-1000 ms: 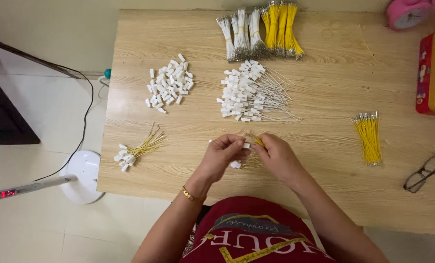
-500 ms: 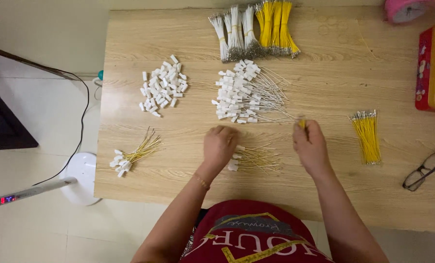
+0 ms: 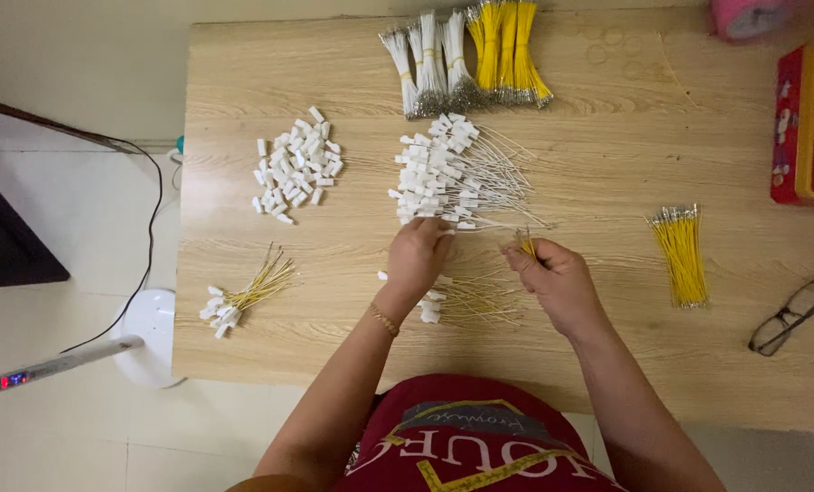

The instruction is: Assembling small white electrical connectors by inserting yellow wires into them.

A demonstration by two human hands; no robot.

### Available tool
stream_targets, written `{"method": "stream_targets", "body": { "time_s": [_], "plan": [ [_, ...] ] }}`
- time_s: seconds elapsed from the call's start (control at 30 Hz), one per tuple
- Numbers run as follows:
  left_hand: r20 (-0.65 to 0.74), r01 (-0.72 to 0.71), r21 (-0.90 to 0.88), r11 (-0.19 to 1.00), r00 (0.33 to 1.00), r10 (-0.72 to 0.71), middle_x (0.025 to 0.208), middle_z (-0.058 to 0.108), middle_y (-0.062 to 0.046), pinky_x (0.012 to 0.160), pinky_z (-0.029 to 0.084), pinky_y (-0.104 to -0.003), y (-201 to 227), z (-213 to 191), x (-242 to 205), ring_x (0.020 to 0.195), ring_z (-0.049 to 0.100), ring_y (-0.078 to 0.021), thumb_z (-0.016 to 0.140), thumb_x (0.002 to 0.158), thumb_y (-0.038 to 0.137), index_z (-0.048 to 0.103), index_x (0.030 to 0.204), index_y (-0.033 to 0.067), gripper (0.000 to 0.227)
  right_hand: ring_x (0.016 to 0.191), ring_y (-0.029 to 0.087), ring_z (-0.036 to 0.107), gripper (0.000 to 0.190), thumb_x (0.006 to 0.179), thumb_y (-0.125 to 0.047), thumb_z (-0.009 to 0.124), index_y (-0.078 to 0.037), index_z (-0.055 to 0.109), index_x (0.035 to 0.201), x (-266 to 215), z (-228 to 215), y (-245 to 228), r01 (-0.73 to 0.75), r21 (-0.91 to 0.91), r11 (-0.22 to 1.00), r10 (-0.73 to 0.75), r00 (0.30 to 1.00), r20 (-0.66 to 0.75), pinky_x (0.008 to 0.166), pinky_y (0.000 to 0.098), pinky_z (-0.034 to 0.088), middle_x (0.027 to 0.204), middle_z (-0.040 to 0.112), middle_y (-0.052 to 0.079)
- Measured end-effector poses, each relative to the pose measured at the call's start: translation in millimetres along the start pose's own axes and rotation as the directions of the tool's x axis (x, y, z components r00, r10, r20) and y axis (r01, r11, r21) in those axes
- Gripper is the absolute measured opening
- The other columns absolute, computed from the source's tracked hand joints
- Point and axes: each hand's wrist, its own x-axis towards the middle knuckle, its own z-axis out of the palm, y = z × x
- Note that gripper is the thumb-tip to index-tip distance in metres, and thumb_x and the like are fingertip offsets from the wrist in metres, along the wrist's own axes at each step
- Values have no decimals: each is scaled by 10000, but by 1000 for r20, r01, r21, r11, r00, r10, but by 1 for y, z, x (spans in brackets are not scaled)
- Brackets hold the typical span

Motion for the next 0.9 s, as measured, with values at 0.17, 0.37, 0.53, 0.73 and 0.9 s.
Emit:
{"method": "stream_targets", "body": {
  "time_s": [0.17, 0.37, 0.53, 0.73, 0.9],
  "plan": [
    [144, 292, -521, 802, 956, -255, 915, 738, -67, 777, 605, -348, 25, -45, -21, 880, 726, -208, 735, 931, 215, 753, 1098, 173, 173, 583, 64, 434, 115, 932, -137, 793, -46, 738, 889, -8, 8, -23, 74, -110, 991, -79, 996, -45, 528, 218, 355, 627, 543, 13],
    [282, 351, -883, 311, 927, -247, 938, 744, -94, 757, 620, -258, 45, -75, -41, 857, 737, -164, 759, 927, 102, 707, 1157, 30, 246, 641, 184, 570, 76, 869, -56, 810, -18, 753, 901, -16, 18, -41, 326, -381, 865, -318, 944, 87, 576, 299, 439, 718, 623, 117],
    [322, 348, -931, 112, 926, -200, 937, 736, -114, 745, 651, -286, 50, -79, -54, 860, 768, -215, 746, 934, 85, 695, 1127, -7, 220, 705, 205, 641, 89, 830, -23, 801, -43, 777, 913, -27, 25, -52, 426, -454, 783, -393, 904, 170, 616, 302, 502, 771, 645, 110],
    [364, 369, -929, 14, 920, -143, 968, 743, -131, 764, 659, -321, 46, -75, -61, 852, 775, -235, 722, 959, 104, 681, 1118, -7, 198, 671, 197, 635, 59, 856, -116, 816, -117, 770, 893, -34, 26, -53, 424, -507, 751, -380, 905, 193, 595, 303, 494, 748, 634, 71],
    [387, 393, -919, 31, 915, -113, 967, 754, -132, 750, 665, -316, 56, -82, -63, 850, 780, -240, 721, 961, 120, 681, 1105, 6, 188, 749, 218, 689, 113, 830, -115, 811, -178, 795, 922, -35, 26, -45, 431, -546, 718, -383, 900, 206, 652, 322, 532, 801, 661, 48]
  ]
}}
